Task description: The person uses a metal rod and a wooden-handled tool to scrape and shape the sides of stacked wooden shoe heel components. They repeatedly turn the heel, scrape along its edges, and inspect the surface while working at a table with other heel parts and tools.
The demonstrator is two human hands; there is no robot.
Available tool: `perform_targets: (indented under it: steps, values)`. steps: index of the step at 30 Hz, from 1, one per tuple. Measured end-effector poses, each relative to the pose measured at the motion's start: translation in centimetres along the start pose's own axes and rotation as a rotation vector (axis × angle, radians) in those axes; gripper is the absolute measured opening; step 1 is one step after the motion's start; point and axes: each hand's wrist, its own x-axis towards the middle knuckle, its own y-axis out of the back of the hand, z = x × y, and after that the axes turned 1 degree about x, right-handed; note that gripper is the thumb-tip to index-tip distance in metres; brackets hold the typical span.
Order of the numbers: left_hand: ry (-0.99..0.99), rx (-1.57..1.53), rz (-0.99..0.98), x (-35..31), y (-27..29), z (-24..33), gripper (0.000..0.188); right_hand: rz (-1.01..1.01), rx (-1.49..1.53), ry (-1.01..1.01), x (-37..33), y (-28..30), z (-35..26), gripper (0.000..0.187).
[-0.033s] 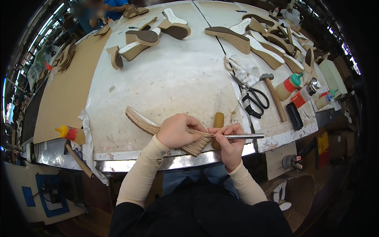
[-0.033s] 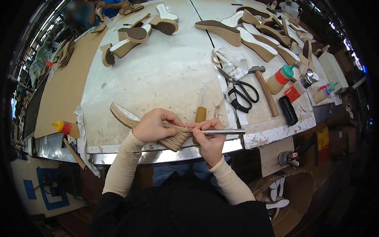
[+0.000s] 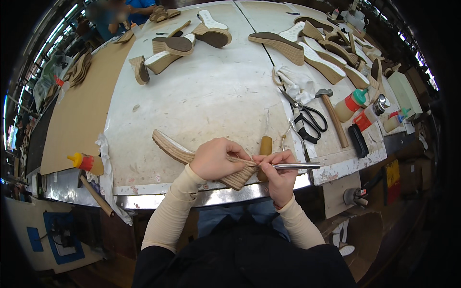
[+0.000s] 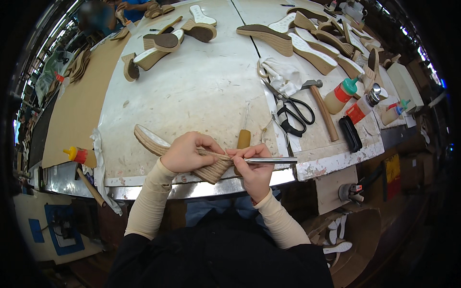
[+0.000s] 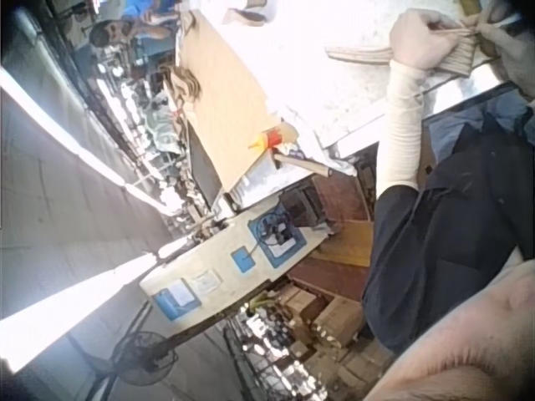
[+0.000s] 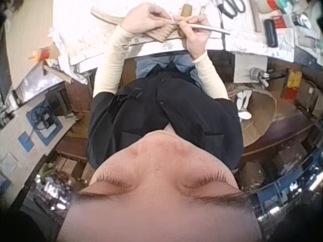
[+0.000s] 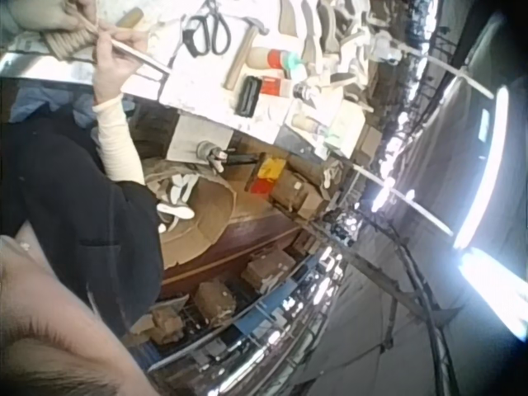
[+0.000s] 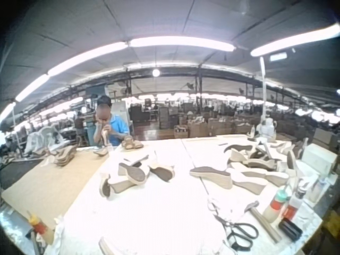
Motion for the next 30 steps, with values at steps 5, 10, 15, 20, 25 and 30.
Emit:
perform_targets:
  steps: [5, 10, 15, 20, 25, 30]
  values:
    - [-0.053, 0.037, -0.001, -0.1, 0.2, -0.2, 0.021, 0.011, -0.029, -0.001, -0.1, -0.5, 0.0, 0.023]
    - [-0.195, 0.087, 0.000, -0.6, 0.4, -0.4, 0.026, 0.023, -0.064, 0.033, 0.0, -0.6, 0.2, 0.022]
    - [-0.103, 0.096, 0.041, -0.3, -0.1, -0.1, 0.027, 0.048, 0.070, -0.023, 0.6, 0.7, -0.5, 0.019]
    - [-0.072, 0.073, 0.048, 0.0, -0.3, 0.0, 0.025, -0.006, -0.084, -0.017, -0.5, 1.8, -1.6, 0.016]
    - [-0.097, 0.356, 0.112, -1.4, -1.1, 1.0, 0.042, -0.030, -0.095, -0.009, -1.6, 1.8, -1.3, 0.015]
    - [-0.236, 0.650, 0.039, -2.9, -2.5, 2.0, 0.081, 0.039, -0.080, -0.014, -1.4, 1.7, -1.4, 0.015]
